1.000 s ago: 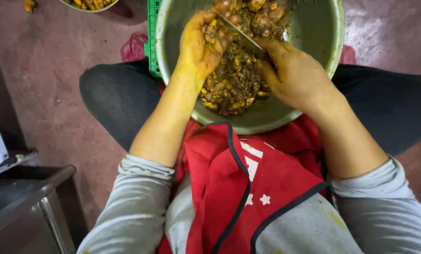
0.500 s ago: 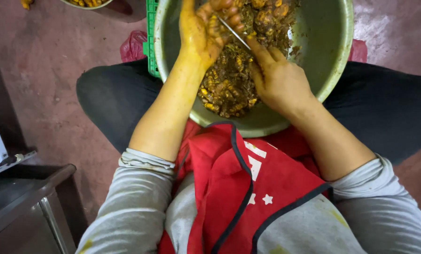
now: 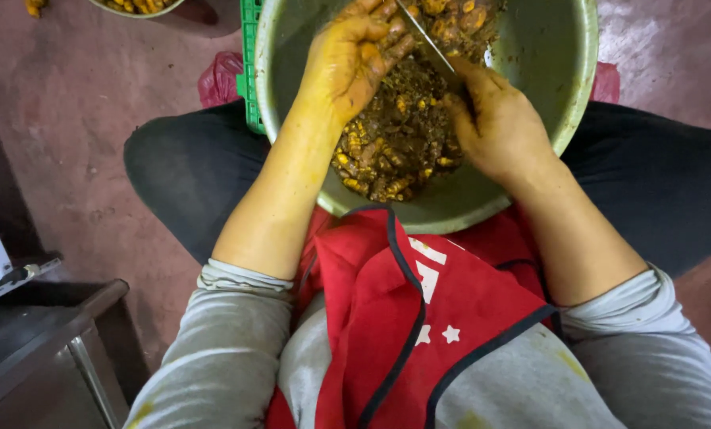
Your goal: Processing and cleaning turmeric roots in a large bowl using hands and a small scraping tool
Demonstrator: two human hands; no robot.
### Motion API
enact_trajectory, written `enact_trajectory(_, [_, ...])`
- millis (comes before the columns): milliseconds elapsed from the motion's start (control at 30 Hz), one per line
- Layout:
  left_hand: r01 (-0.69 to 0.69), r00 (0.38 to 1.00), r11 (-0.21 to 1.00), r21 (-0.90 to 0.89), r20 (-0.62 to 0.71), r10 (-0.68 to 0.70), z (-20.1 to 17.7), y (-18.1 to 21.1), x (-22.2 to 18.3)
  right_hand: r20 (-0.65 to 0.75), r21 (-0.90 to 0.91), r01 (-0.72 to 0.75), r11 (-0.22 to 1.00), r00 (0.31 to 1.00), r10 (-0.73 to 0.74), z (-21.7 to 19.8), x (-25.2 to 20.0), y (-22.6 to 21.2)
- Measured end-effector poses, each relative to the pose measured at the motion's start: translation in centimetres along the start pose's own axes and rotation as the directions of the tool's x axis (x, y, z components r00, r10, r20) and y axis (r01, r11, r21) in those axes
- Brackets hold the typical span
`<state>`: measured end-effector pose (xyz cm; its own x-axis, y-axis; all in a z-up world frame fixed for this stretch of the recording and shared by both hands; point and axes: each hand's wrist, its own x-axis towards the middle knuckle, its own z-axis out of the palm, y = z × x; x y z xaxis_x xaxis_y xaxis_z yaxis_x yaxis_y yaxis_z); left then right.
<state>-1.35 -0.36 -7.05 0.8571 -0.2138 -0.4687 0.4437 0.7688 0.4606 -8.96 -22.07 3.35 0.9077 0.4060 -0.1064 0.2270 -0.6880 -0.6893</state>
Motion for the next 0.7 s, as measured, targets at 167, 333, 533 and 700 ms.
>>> enact_trajectory(167, [0.031,0.999,0.980,-0.197,0.032,-0.025,-0.5,0.0,0.4,0.021,0.003,-0.042,0.999,0.999,0.042,0.9,0.0,-0.9])
enact_trajectory(333, [0.020,0.998,0.970,-0.241,0.063,-0.005,1.1,0.6,-0.2,0.046,-0.050,-0.136,0.989,0.989,0.138,2.6,-0.2,-1.4])
enact_trajectory(533, [-0.115,0.986,0.990,-0.080,-0.131,0.104,2.6,0.6,-0.8,0.049,-0.007,-0.118,0.993,0.992,0.118,2.5,0.0,-1.8])
enact_trajectory(700, [-0.149,0.966,0.979,0.136,-0.190,0.173,1.9,-1.1,0.1,0.008,0.010,-0.173,0.985,0.985,0.173,3.0,-0.1,-1.9])
